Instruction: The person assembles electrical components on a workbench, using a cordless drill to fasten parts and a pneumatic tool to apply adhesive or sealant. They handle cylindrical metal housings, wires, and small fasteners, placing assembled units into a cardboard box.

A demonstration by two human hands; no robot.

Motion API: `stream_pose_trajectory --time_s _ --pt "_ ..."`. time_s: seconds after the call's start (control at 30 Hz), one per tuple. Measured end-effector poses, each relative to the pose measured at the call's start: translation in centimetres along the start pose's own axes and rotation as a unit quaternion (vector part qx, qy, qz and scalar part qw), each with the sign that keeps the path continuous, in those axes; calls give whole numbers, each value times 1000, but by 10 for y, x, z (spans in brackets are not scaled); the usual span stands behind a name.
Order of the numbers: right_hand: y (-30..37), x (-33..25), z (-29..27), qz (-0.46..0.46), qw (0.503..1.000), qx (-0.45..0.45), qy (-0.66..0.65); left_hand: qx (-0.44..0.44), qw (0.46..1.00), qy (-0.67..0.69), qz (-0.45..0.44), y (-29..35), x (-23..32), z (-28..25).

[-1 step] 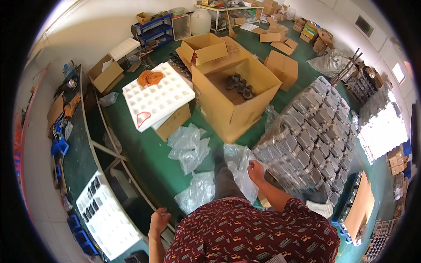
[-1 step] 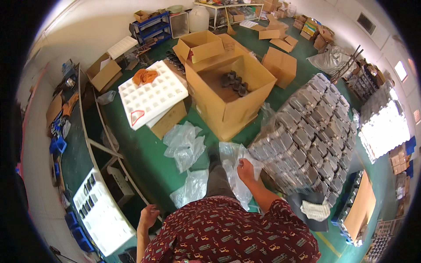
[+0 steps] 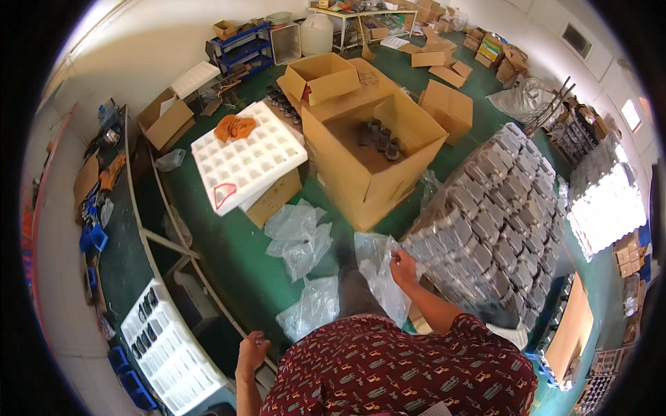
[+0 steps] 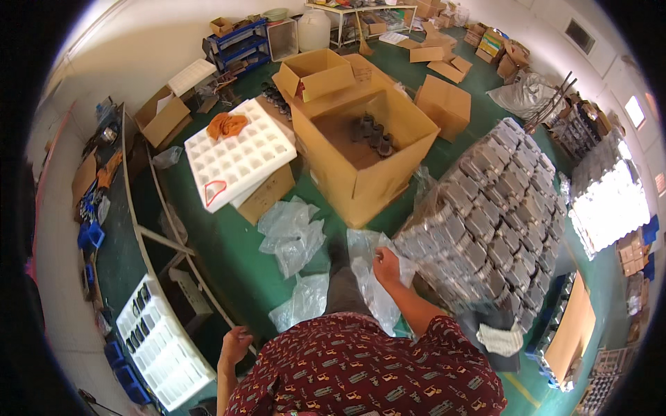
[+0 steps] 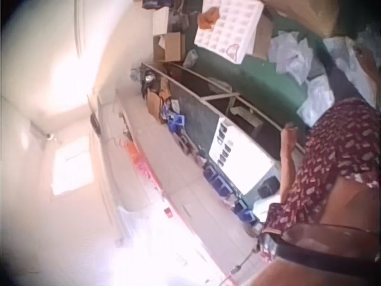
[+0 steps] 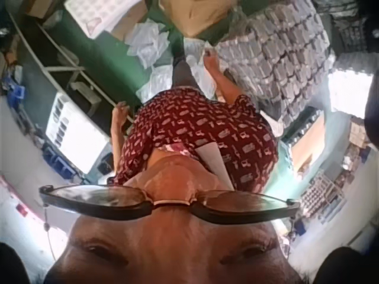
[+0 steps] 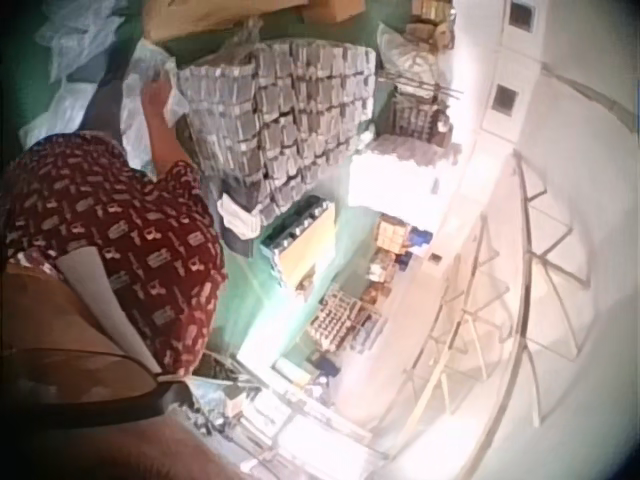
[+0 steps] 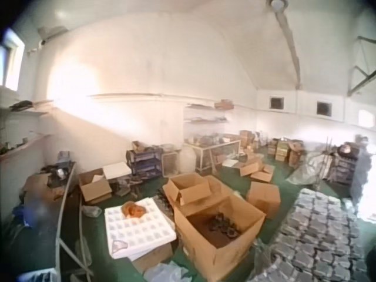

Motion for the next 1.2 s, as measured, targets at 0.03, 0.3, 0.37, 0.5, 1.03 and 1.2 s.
stream_pose_trajectory --time_s 0.03,0.3,0.37,0.5,1.03,1.2 --pt "-39 -17 8 -37 999 18 3 6 1000 -2 -15 -23 15 4" --pt "-267 -122 67 -206 978 -12 -17 -83 995 -53 10 -202 178 56" --pt "-288 -120 83 -204 977 -53 2 -90 995 -44 26 -247 219 58" --pt "-321 -118 104 -107 982 -149 -44 -119 988 -34 88 -333 324 83" --pt "-421 1 112 290 944 -156 -10 -305 897 -200 248 -687 549 379" --pt "-482 66 134 328 935 -124 47 -332 901 -234 150 -783 514 443"
Point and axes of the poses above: each hand's wrist, its own y-axis away from the middle knuckle, its own z-axis out of the palm, x = y × z, the point moved 8 cm from there along -y, towards the middle knuckle, and after that the axes turned 11 degrees about y, right-handed, at the moved point
